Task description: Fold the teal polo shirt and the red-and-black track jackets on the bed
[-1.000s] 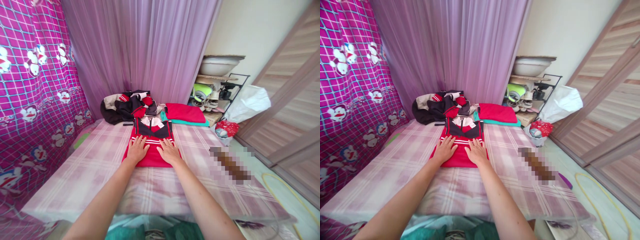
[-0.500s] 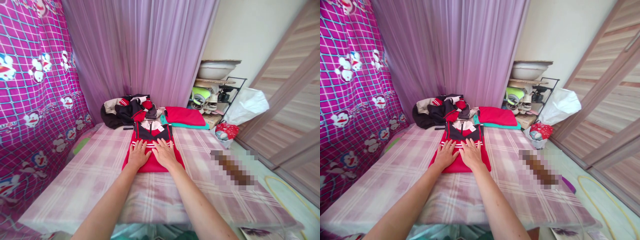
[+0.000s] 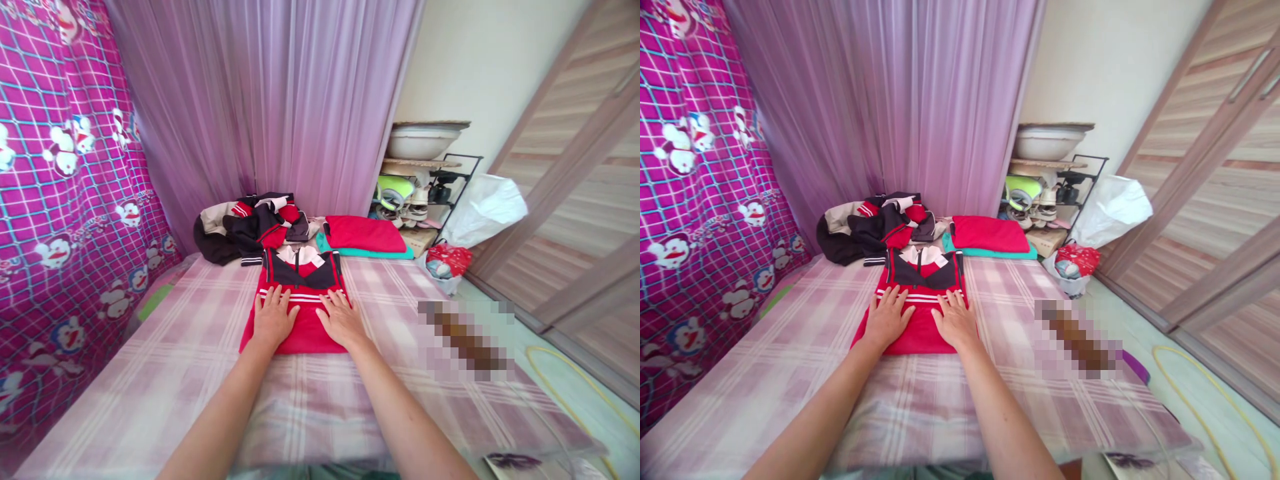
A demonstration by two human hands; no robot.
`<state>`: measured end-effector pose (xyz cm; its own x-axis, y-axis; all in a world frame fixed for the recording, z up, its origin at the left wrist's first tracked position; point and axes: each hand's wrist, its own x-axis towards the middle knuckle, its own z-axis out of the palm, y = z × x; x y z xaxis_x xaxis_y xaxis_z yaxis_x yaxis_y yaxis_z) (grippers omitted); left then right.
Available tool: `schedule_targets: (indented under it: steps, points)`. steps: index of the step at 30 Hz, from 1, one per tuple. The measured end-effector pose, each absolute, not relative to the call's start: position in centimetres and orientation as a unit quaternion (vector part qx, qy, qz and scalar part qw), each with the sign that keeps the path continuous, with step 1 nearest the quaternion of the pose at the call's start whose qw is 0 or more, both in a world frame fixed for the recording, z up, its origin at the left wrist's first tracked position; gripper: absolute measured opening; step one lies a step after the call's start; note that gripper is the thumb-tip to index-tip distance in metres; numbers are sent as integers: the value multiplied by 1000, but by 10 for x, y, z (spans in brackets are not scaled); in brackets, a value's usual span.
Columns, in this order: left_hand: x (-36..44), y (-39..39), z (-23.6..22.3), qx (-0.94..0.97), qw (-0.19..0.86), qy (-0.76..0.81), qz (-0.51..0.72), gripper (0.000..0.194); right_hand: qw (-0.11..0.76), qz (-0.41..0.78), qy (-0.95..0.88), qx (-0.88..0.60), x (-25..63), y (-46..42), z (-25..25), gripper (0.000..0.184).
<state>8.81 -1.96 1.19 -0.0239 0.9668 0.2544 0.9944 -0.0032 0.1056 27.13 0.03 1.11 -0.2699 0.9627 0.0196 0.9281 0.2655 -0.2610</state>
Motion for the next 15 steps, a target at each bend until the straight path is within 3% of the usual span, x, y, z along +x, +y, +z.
schedule_targets:
  steps: [15]
  points:
    - [94, -17, 2, -744, 31, -642, -181, 45, 117, 84, -791, -594, 274, -3, 9, 54]
